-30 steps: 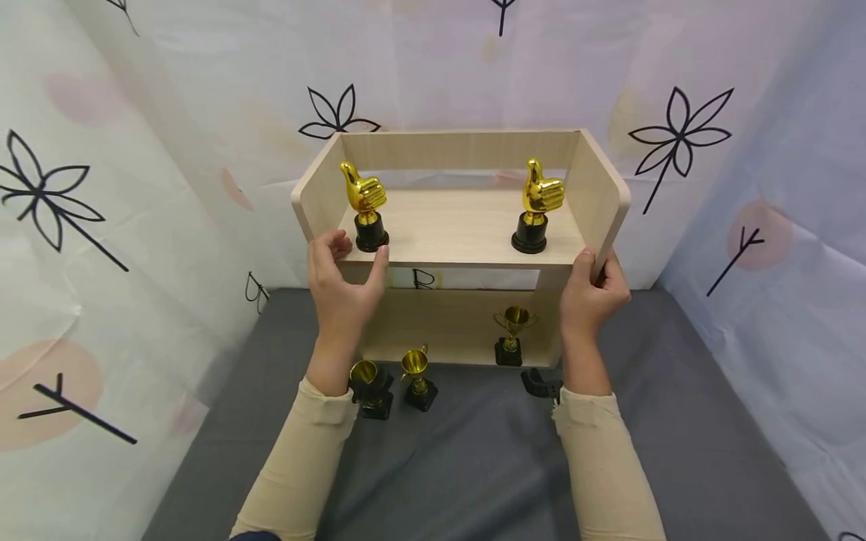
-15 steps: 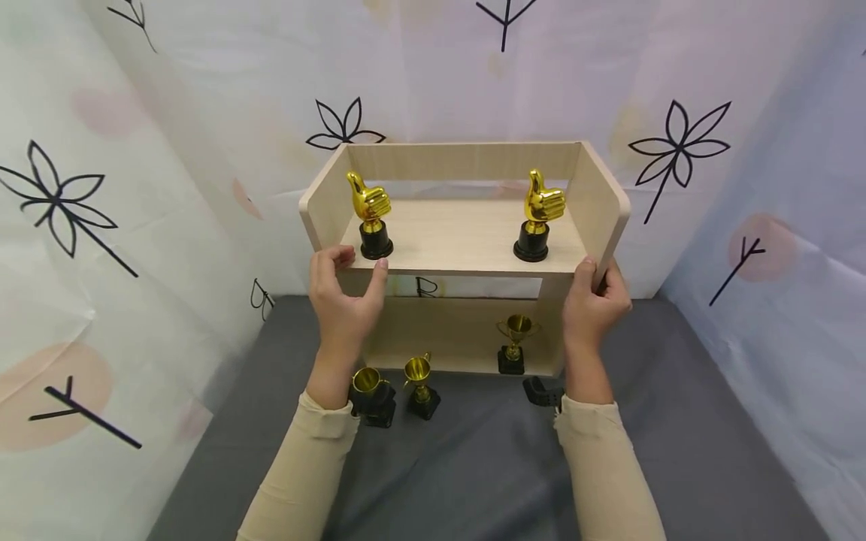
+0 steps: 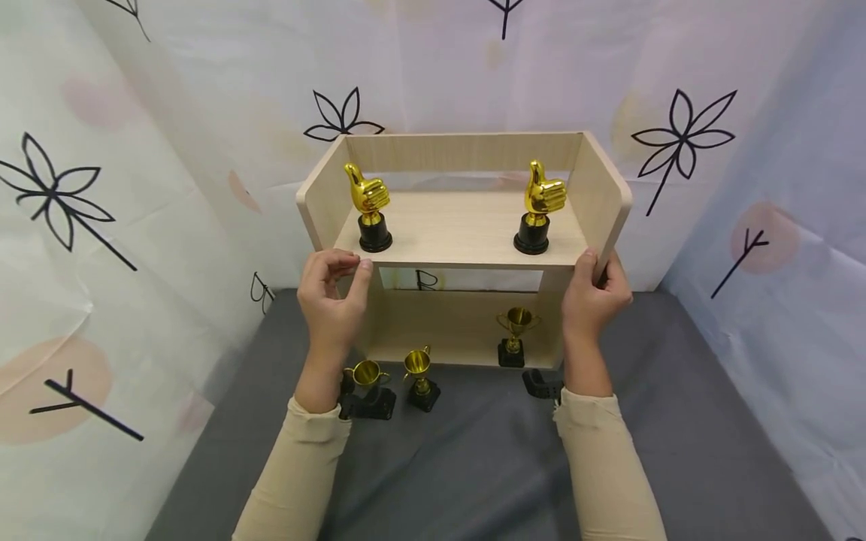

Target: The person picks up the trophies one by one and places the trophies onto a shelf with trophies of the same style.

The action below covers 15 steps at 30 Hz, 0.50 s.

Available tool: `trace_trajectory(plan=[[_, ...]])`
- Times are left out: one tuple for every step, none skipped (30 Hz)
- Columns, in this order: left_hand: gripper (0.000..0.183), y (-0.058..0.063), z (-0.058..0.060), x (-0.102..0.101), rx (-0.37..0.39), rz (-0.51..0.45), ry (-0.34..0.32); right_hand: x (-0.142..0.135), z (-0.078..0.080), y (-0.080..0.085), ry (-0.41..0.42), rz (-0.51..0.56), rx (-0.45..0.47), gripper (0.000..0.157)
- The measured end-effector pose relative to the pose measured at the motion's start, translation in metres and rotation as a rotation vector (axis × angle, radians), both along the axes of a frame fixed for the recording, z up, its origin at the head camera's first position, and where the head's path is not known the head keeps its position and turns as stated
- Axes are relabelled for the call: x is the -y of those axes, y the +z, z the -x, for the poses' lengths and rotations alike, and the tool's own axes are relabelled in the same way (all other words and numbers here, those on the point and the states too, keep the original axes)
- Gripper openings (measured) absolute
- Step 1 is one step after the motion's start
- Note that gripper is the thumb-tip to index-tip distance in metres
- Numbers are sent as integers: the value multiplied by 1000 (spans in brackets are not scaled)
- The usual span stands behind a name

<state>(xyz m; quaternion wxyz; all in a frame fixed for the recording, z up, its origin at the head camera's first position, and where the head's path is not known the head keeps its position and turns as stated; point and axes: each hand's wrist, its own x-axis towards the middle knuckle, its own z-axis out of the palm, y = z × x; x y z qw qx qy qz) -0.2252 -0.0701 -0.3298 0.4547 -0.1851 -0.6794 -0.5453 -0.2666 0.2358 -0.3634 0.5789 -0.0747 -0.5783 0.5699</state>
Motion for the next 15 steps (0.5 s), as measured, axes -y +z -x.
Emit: trace_trajectory(plan=[[14, 1, -1, 1, 8, 3, -10, -2, 2, -2, -2, 4, 3, 26], [13, 2, -2, 1, 13, 9, -16, -4, 5, -5, -4, 7, 10, 26], [11, 2, -3, 1, 18, 19, -20, -6, 7, -7, -4, 8, 17, 26], [11, 3, -3, 2, 19, 28, -25, -9, 9, -9, -3, 13, 25, 26], [9, 3, -4, 2, 18, 39, -31, -11, 11, -11, -2, 16, 32, 25], [9, 2, -4, 3, 16, 48, -39, -12, 13, -13, -2, 17, 37, 25], [8, 2, -4, 3, 15, 56, -48, -13, 14, -14, -1, 22, 39, 24], [8, 2, -4, 4, 16, 60, -57, -14, 14, -14, 0, 17, 39, 23], [7, 1, -4, 5, 19, 62, -65, -15, 14, -15, 1, 10, 39, 23], [7, 0, -4, 5, 19, 63, -75, -15, 14, -15, 1, 9, 38, 23], [7, -1, -5, 6, 22, 64, -83, -15, 14, -16, -1, 6, 37, 23], [7, -2, -5, 7, 25, 63, -89, -15, 14, -16, -5, 0, 38, 23], [7, -3, -6, 8, 29, 62, -95, -15, 14, -16, -8, 0, 36, 24], [7, -4, -6, 9, 32, 60, -101, -15, 14, -16, -11, 1, 35, 26], [7, -5, -7, 11, 36, 62, -104, -14, 14, -16, -17, 3, 34, 27]])
